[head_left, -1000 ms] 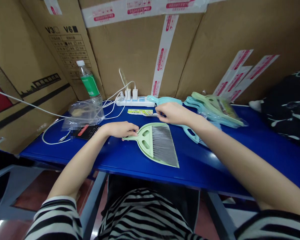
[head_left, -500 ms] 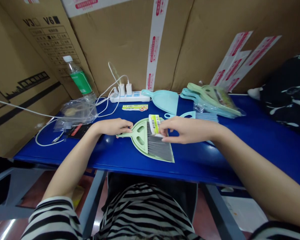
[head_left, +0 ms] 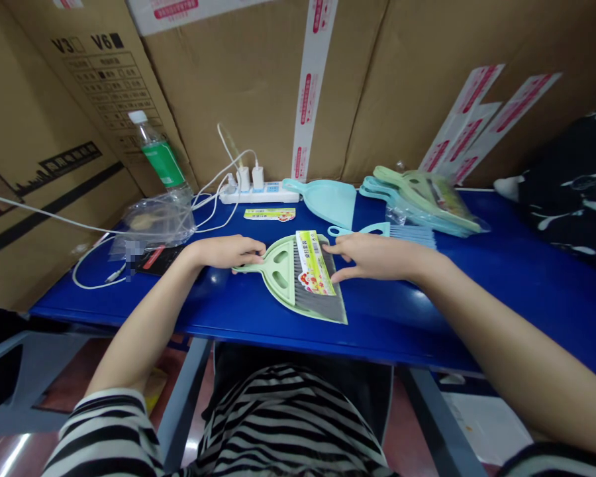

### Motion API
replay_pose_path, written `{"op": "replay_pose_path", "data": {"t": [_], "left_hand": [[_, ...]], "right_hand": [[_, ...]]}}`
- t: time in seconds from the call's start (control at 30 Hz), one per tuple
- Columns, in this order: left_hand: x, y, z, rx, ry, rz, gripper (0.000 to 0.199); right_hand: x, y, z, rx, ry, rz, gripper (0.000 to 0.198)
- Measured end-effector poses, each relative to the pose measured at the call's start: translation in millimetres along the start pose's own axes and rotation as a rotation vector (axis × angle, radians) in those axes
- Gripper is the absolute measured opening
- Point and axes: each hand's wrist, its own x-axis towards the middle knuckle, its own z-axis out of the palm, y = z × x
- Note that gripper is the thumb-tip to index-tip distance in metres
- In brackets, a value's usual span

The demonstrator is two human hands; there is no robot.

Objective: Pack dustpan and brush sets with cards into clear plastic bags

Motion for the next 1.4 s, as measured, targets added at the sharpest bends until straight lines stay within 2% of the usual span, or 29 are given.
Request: {"op": "replay_pose_path", "data": {"t": [0.2,0.43,0.6,0.77,0.9,1.0,1.1,1.2,1.4], "left_hand": [[-0.4,1.6,-0.5,-0.015,-0.009,-0.017,0.028],[-1.0,3.2,-0.3,-0.043,-0.014,-0.025,0.028],[-0.9,3.2,0.2,-0.055,-0.013,-0.028,0.028],[-1.2,3.7,0.6,-0.061,-0.015,-0.043,0.027],[-1.0,4.0,0.4,-0.057,-0.014,-0.043,0.027],[-0.4,3.2,0.3,-0.054,-0.014,-0.041,0.027],[-0.4,2.4,0.4,-0.063,-0.018,-0.043,0.028],[-0.7,2.3,0.6,-0.058,-0.014,-0.046,0.027],[-0.6,3.8,0.7,-0.051,-0.015,-0.048,0.026]], "right_hand": [[-5.8,-8.1,-6.9,0.018,-0.094,-0.021,0.049],[-11.7,-13.8,-11.4,0.041,-0.137,-0.012,0.043],[-16.9,-11.0,-14.8,0.105,-0.172,-0.053,0.04],[-21.3,-6.4,-19.3,0.162,-0.191,-0.034,0.041],[-19.4,-2.6,-21.2,0.167,-0.141,-0.03,0.035],[-13.3,-0.8,-18.1,0.09,-0.019,0.024,0.031],[-5.9,-2.2,-11.3,0.025,0.074,0.104,0.049],[-0.3,-5.3,-4.3,0.015,0.071,0.05,0.073],[1.6,-13.7,-2.9,0.003,-0.021,0.057,0.071]]}}
